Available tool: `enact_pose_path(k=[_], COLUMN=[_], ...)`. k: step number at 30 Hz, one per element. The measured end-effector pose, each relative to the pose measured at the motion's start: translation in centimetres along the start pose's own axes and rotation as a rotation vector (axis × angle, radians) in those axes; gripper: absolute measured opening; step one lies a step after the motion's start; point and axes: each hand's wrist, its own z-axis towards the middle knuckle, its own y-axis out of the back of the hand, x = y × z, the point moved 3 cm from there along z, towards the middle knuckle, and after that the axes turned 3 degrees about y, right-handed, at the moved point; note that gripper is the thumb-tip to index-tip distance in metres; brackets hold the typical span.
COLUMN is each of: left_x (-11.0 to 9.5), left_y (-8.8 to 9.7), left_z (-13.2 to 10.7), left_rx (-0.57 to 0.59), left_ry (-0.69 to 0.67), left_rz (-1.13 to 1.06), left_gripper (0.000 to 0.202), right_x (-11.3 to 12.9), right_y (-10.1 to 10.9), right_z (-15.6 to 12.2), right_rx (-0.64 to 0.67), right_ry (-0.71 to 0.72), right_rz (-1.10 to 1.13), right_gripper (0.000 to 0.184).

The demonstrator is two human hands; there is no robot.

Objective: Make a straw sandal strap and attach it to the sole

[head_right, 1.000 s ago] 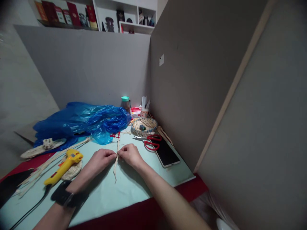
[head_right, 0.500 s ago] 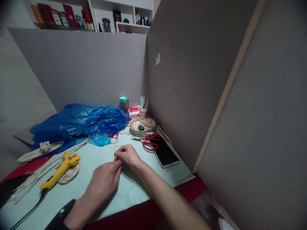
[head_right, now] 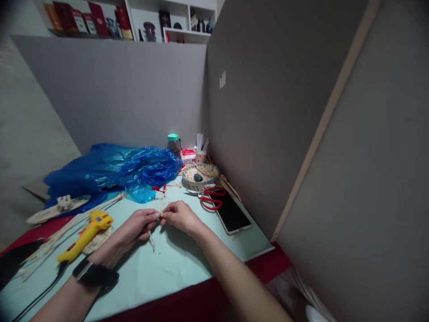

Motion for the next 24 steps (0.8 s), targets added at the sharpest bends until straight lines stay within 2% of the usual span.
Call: enact_pose_path(k=[7, 11, 18, 20, 24], left_x=[1.0, 1.0, 1.3, 1.4, 1.3], left_y=[-0.2, -0.4, -0.6, -0.4, -0.2], left_z=[0.4, 0.1, -0.7, -0.6, -0.4], left_rx=[-0.07, -0.055, 0.011, 0.027, 0.074], left_ry=[-0.008, -0.009, -0.031, -0.037, -0.062], left_rz=[-0.072, -0.138, -0.271, -0.294, -0.308], left_gripper=[0.032, 0.032, 0.031, 0.031, 0.03], right_x=[1.5, 1.9, 2.2, 2.2, 1.9], right_y=[0.4, 0.1, -0.8, -0.5, 0.7], right_z=[-1.1, -1.4, -1.8, -1.7, -1.1], right_rx=[-0.101, -0.067, 0.015, -0.014, -0.161], right_ry=[0.014, 0.075, 0.19, 0.177, 0.092], right_rz=[-0.383, -0.489, -0.51, -0.479, -0.356], right_gripper=[0.022, 0.021, 0.021, 0.021, 0.025])
